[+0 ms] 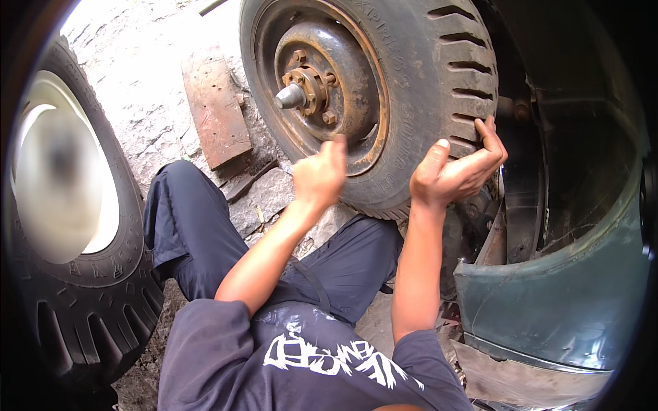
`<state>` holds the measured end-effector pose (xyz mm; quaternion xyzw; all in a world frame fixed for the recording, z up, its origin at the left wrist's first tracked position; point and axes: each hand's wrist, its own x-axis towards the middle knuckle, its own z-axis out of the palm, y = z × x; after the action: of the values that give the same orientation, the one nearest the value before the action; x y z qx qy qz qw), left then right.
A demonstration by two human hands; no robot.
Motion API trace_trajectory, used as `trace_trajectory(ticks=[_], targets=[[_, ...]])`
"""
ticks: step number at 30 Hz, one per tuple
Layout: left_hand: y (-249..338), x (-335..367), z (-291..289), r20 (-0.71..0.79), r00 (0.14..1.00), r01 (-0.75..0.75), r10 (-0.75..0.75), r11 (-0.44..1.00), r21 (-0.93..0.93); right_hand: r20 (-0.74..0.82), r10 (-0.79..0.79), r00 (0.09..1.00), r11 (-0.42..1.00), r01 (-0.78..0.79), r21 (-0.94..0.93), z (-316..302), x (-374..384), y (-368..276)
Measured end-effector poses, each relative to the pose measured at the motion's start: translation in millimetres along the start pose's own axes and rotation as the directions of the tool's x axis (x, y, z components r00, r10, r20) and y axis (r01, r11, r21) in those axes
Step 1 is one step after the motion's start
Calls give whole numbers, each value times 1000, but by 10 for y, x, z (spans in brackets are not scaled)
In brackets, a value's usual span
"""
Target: The person sits on the ground and uses a small piece of material to scrub the inner rim and hub area of a vehicle wheel. They repeatedly rub the surface and wipe away debris by hand.
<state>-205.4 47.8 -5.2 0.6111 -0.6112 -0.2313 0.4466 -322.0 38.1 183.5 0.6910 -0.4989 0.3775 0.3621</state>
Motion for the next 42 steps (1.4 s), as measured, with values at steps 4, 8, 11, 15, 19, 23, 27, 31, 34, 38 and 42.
trace_trajectory(ticks=[4,8,11,15,19,23,27,31,34,38,42], targets=[[-499,104,-131,-40,991,128,-126,990,64,10,33,999,999,-33,-5,13,1,-7],[-550,190,-93,-1,931,356,-365,909,-217,11,58,998,998,-58,28,35,-50,45],[-642,75,-44,-27,915,360,-402,845,-396,-8,78,997,995,-78,64,51,-59,31],[-702,-12,-79,-24,905,340,-425,757,-558,-17,96,995,993,-94,77,65,-58,35],[-716,-107,-343,92,868,467,-487,740,-485,-28,224,974,946,-210,249,106,-107,-41],[-870,-234,-282,93,810,464,-579,536,-705,-10,169,985,968,-164,191,95,-71,-41],[-728,-199,-231,184,800,450,-571,368,-813,7,186,982,972,-185,147,55,-82,-17],[-867,-333,-119,223,850,458,-478,459,-761,-36,240,970,945,-225,238,73,-53,18],[-863,-455,-197,240,802,485,-547,360,-797,-66,261,963,930,-233,283,104,-65,-12],[-881,-544,-249,176,831,462,-528,480,-745,-45,331,943,874,-288,391,109,-54,-54],[-831,-397,-269,126,818,445,-561,479,-756,-118,383,916,764,-242,598,17,-144,-199]])
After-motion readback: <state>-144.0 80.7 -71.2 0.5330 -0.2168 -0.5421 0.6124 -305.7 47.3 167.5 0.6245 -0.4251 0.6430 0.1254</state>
